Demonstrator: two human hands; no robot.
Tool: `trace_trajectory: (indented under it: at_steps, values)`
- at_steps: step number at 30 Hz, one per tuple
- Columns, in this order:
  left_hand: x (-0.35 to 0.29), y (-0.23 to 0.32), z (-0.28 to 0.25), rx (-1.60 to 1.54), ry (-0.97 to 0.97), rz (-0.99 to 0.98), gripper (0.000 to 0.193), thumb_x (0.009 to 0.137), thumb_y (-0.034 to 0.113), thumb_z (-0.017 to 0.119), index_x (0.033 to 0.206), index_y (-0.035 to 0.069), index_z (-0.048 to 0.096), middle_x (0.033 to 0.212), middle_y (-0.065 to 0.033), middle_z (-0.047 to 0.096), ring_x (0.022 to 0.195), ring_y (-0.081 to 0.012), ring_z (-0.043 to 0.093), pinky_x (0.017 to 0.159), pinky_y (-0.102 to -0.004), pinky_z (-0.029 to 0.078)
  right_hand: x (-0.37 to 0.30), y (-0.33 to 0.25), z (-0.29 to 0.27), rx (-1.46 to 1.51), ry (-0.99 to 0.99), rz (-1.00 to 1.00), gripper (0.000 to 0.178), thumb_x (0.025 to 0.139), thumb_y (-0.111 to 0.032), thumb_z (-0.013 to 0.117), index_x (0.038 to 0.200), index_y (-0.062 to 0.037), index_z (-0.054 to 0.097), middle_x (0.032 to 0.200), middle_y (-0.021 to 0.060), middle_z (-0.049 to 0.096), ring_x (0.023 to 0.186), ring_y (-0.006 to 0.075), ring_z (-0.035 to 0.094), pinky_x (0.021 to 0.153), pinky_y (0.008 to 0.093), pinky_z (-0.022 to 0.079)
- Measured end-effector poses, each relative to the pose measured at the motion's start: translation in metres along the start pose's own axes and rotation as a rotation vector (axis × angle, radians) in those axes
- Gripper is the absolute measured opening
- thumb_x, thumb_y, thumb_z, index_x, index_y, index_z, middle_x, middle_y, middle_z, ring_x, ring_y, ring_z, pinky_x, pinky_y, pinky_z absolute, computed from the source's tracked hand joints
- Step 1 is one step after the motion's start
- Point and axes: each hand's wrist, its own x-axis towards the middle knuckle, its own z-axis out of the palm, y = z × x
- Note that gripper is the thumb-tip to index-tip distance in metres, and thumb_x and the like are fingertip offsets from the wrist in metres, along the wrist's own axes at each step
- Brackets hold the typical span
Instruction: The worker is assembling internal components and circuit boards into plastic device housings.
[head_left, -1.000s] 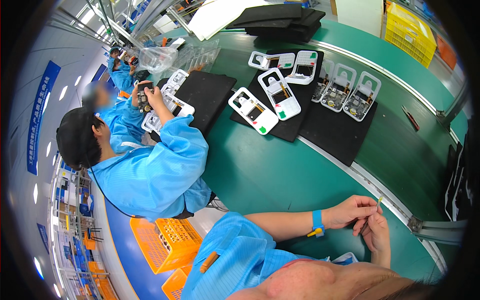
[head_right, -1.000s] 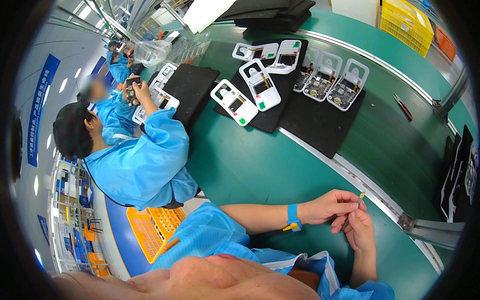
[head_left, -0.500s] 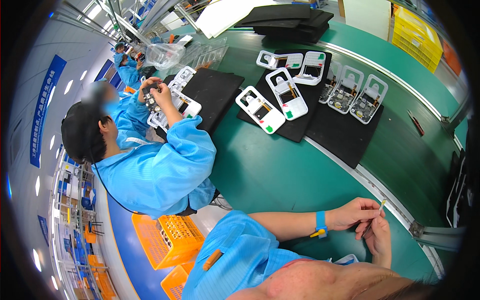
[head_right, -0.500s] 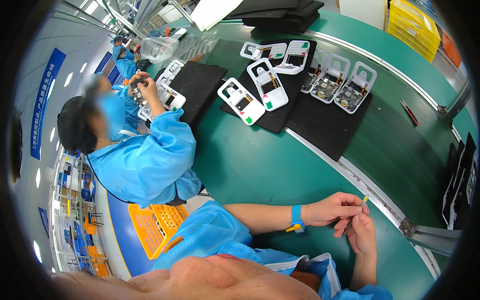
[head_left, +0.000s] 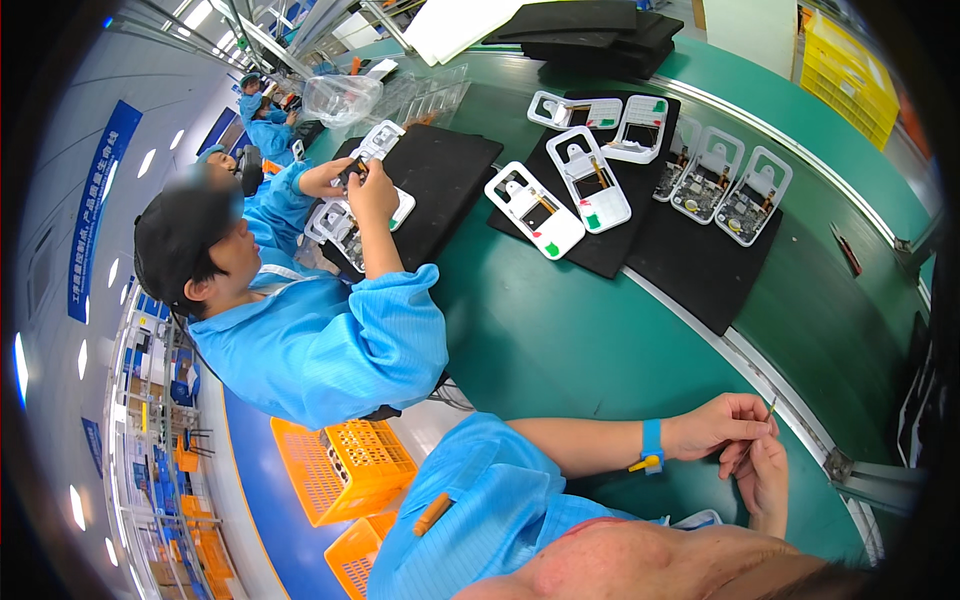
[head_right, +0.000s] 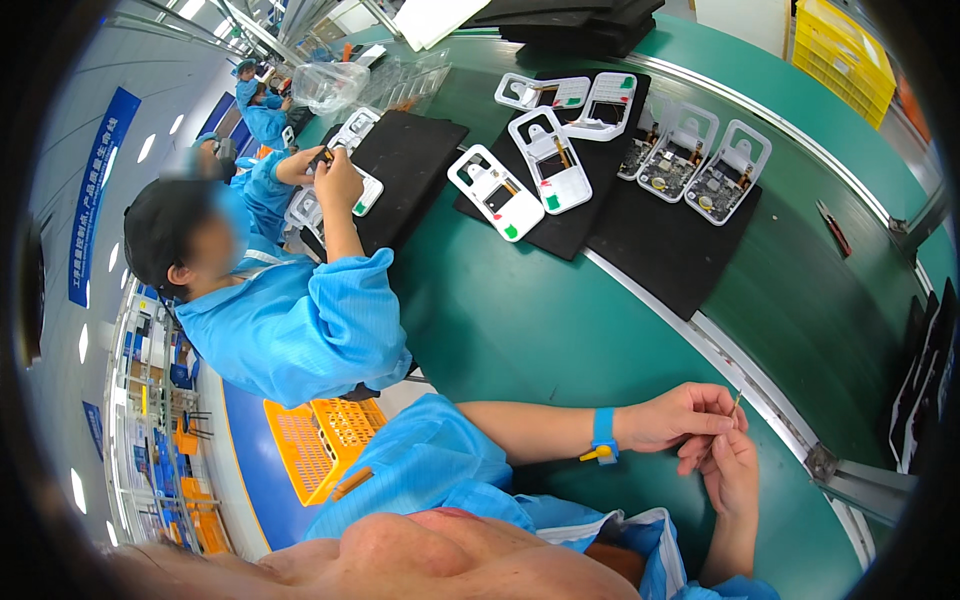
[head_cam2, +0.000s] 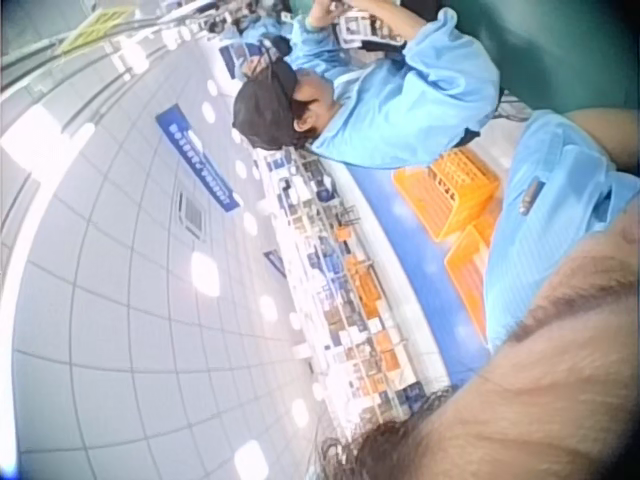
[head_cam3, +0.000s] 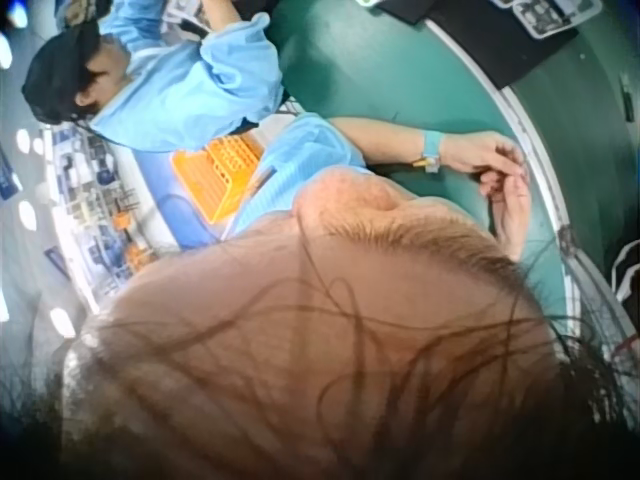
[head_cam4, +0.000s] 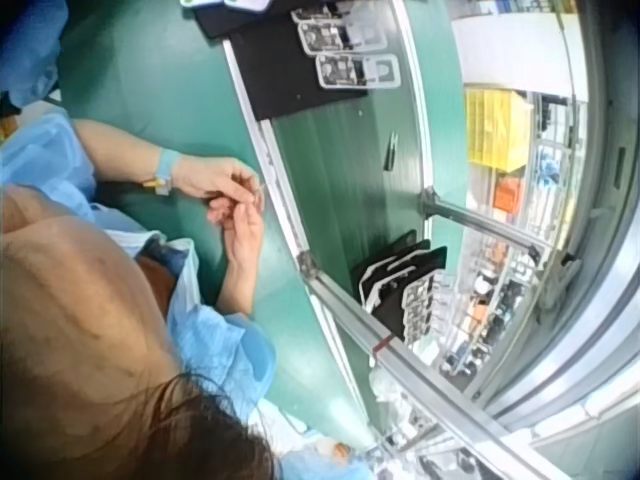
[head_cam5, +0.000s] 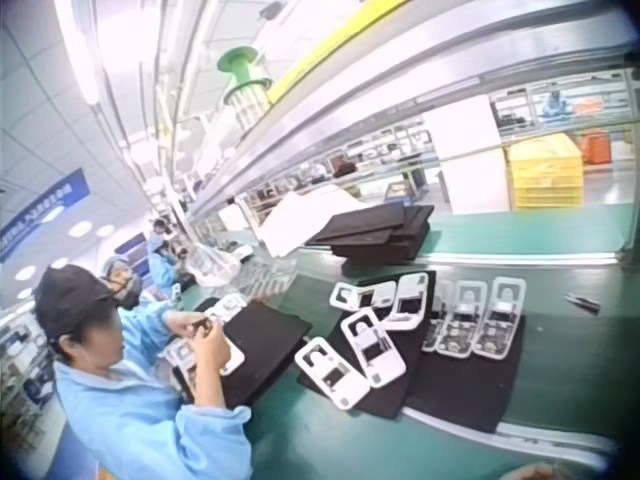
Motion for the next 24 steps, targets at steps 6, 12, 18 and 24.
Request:
trace_trajectory:
  at_steps: [6, 12, 18, 24]
  values:
    - [-0.008, 0.016, 0.006, -0.043, -0.063, -0.053, 0.010, 0.096, 0.012, 0.058, 0.092, 0.003, 0.054, 0.110, -0.0122, 0.060, 0.067, -0.0097, 0.062, 0.056, -0.0199, 0.053, 0.001, -0.002, 0.004, 0.019, 0.047, 0.025, 0.035, 0.098, -0.033, 0.053, 0.096, 0.0019, 0.059, 0.078, 0.0123, 0.065, 0.061, 0.0184, 0.062, 0.057, 0.0266, 0.052]
    - [-0.010, 0.013, 0.008, -0.044, -0.057, -0.064, 0.012, 0.096, 0.013, 0.056, 0.097, 0.001, 0.055, 0.101, -0.0114, 0.063, 0.055, -0.0131, 0.061, 0.050, -0.0224, 0.053, -0.006, -0.001, 0.000, 0.041, 0.004, 0.044, 0.033, 0.099, -0.029, 0.051, 0.102, 0.0022, 0.060, 0.084, 0.0128, 0.065, 0.068, 0.0202, 0.065, 0.063, 0.0283, 0.054]
    - [-0.010, 0.023, 0.014, 0.046, 0.016, -0.151, 0.027, 0.097, 0.018, 0.057, 0.118, 0.002, 0.055, 0.077, -0.0085, 0.063, 0.049, -0.0161, 0.061, 0.049, -0.0283, 0.054, -0.004, -0.002, 0.003, 0.106, 0.119, 0.088, 0.038, 0.096, -0.032, 0.057, 0.119, -0.0015, 0.057, 0.096, 0.0106, 0.063, 0.078, 0.0217, 0.065, 0.074, 0.0351, 0.053]
    - [-0.008, 0.029, 0.010, 0.010, -0.008, -0.218, 0.028, 0.098, 0.018, 0.052, 0.118, -0.001, 0.057, 0.098, -0.0126, 0.063, 0.058, -0.0165, 0.061, 0.058, -0.0293, 0.055, 0.012, 0.000, -0.009, 0.186, -0.089, 0.098, 0.038, 0.103, -0.032, 0.043, 0.101, -0.0005, 0.062, 0.090, 0.0102, 0.067, 0.076, 0.0190, 0.066, 0.069, 0.0299, 0.053]
